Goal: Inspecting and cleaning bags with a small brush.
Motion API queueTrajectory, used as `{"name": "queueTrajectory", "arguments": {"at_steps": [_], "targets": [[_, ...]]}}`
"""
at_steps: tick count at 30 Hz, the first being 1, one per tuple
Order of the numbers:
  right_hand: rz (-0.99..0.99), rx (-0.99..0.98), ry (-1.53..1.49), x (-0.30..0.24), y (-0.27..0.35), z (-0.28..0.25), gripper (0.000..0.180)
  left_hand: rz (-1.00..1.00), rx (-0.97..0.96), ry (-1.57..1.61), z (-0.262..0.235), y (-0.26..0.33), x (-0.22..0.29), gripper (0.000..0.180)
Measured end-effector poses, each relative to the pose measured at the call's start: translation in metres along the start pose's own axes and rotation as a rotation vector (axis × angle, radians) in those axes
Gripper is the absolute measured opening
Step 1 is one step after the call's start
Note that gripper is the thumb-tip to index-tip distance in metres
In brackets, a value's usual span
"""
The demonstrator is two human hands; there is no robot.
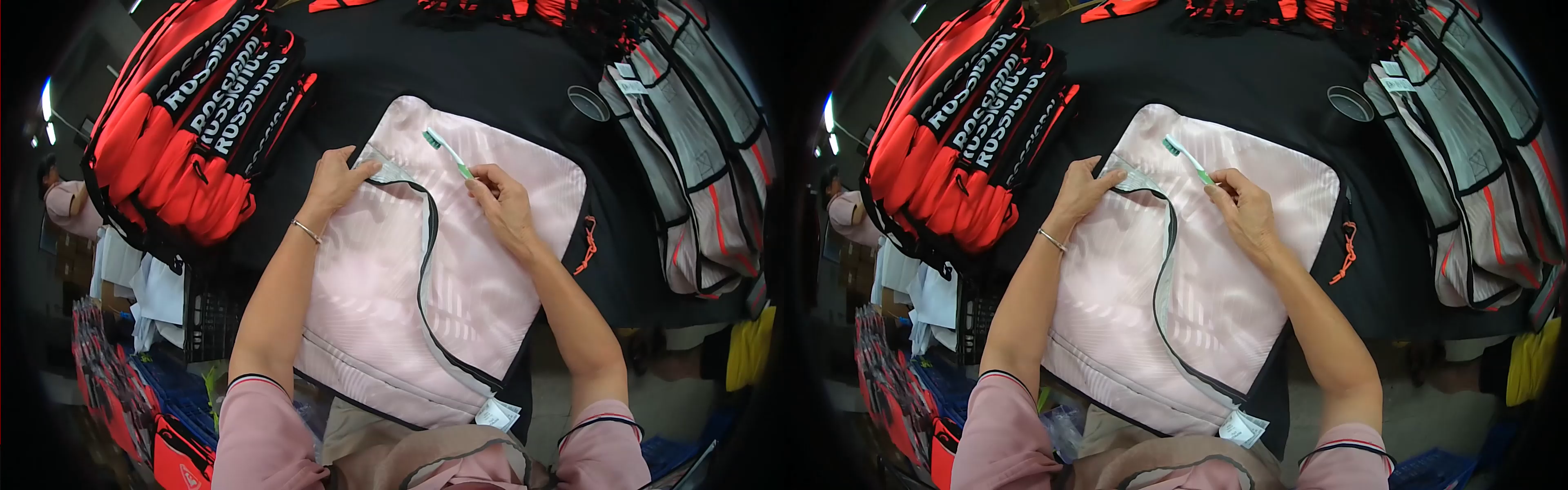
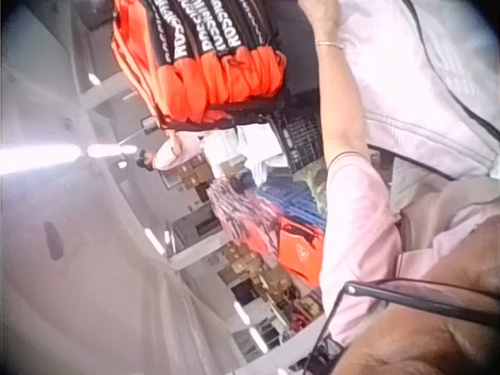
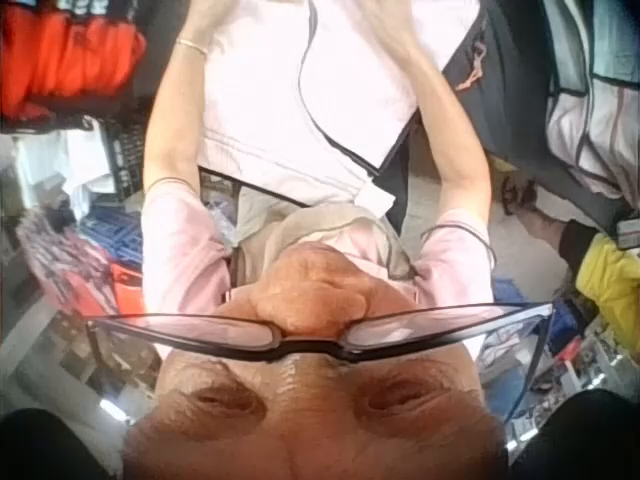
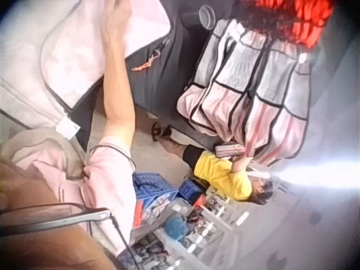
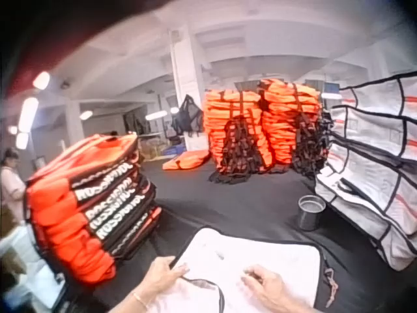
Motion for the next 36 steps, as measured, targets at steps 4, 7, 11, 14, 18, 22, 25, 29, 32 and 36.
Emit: {"name": "queueTrajectory", "arguments": {"at_steps": [4, 7, 11, 14, 18, 22, 25, 29, 32, 36], "targets": [[-0.106, -0.096, 0.043, -0.030, -0.012, 0.022, 0.016, -0.352, -0.262, 0.661, 0.016, 0.008, -0.021, 0.034], [-0.312, -0.128, 0.124, -0.045, -0.018, 0.040, 0.016, -0.442, -0.313, 0.815, 0.022, 0.012, -0.028, 0.030], [-0.444, -0.196, 0.437, -0.033, -0.019, 0.048, 0.016, -0.447, -0.338, 0.944, 0.025, 0.015, -0.040, 0.035], [-0.505, -0.205, 0.511, -0.028, -0.014, 0.051, 0.014, -0.445, -0.362, 0.976, 0.029, 0.013, -0.043, 0.036], [-0.546, -0.200, 0.534, -0.029, -0.014, 0.058, 0.012, -0.450, -0.390, 0.989, 0.032, 0.012, -0.050, 0.037], [-0.606, -0.220, 0.506, -0.029, -0.023, 0.076, 0.011, -0.455, -0.362, 0.994, 0.034, 0.013, -0.051, 0.036], [-0.640, -0.238, 0.504, -0.036, -0.025, 0.087, 0.011, -0.449, -0.350, 0.993, 0.033, 0.015, -0.052, 0.035], [-0.636, -0.246, 0.588, -0.039, -0.014, 0.075, 0.011, -0.415, -0.281, 0.981, 0.028, 0.023, -0.050, 0.034], [-0.583, -0.253, 0.707, -0.043, 0.010, 0.057, 0.011, -0.385, -0.243, 0.983, 0.020, 0.030, -0.048, 0.034], [-0.485, -0.258, 0.834, -0.044, 0.046, 0.032, 0.012, -0.359, -0.206, 0.968, 0.018, 0.039, -0.052, 0.031]]}}
Point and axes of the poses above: each hand's wrist, its own y-axis away from the middle knuckle, its own z-axis out of the palm, x = y × z, the point moved 5 cm from there along -y, towards the middle knuckle, and after that the axes turned 15 degrees about x, right-handed, at the moved point
